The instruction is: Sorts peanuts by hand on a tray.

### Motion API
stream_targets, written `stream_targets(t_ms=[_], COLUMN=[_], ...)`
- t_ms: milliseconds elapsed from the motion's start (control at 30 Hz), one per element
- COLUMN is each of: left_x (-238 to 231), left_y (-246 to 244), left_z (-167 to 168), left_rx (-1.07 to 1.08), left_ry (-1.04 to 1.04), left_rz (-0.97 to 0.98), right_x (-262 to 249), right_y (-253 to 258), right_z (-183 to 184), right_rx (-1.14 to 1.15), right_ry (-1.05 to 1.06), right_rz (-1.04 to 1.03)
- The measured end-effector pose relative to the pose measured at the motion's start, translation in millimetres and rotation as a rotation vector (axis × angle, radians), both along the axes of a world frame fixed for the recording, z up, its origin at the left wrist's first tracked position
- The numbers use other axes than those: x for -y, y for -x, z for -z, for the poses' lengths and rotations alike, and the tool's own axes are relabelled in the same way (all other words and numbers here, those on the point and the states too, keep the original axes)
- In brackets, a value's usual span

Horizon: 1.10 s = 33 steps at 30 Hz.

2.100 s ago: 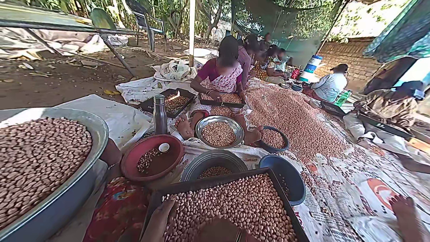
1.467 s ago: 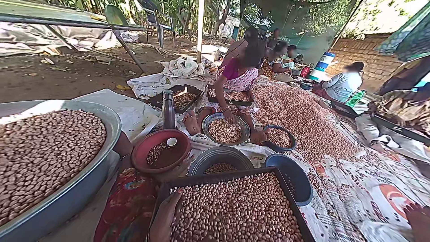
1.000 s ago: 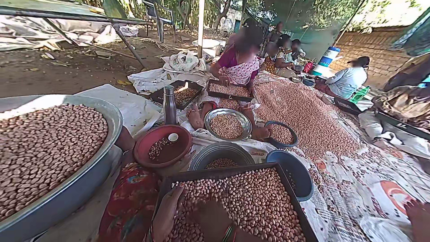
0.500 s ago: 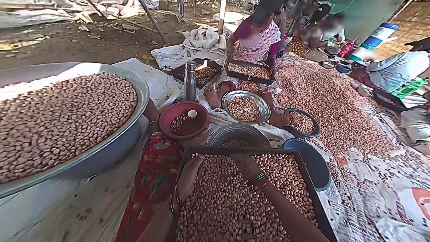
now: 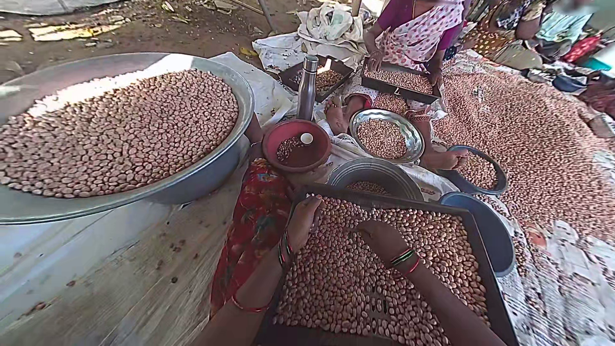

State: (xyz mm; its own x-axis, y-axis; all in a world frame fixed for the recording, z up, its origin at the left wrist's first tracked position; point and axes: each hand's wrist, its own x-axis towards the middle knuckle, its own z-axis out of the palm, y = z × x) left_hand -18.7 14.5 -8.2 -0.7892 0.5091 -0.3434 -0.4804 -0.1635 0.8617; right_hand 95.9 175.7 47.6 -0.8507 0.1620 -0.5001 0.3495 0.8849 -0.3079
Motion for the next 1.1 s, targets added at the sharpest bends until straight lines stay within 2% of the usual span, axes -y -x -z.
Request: stream_targets(t_ms=[167, 433, 567, 700, 833, 933, 1100], left_x=[0.2, 2.7, 3.2, 3.7, 4.0, 3.1, 2.6], left_y=[2.3, 2.6, 2.9, 3.1, 4.0, 3.6, 2.3], left_z=[1.8, 1.4, 1.0, 0.5, 0.5, 2.0, 3.9], left_rx=[-0.021, -0.023, -0.010, -0.012, -0.013, -0.010, -0.005], left_ry=[-0.110, -0.264, -0.265, -0.248, -0.213, -0.168, -0.098], left_rz=[-0.100, -0.193, -0.198, -0.179, -0.148, -0.126, -0.092], right_x=[12.5, 26.3, 20.6, 18.0, 30.0, 34.3, 8.7], right_y=[1.0, 19.4, 26.7, 32.7, 14.3, -5.0, -59.5], right_z=[2.0, 23.0, 36.8, 32.2, 21.7, 5.0, -21.8], right_rx=[0.006, -0.270, -0.572, -0.628, -0.433, -0.097, 0.497], right_ry=[-0.028, -0.049, -0.059, -0.024, 0.062, 0.086, 0.093], right_rz=[-0.046, -0.028, -0.015, 0.037, -0.069, -0.202, -0.419])
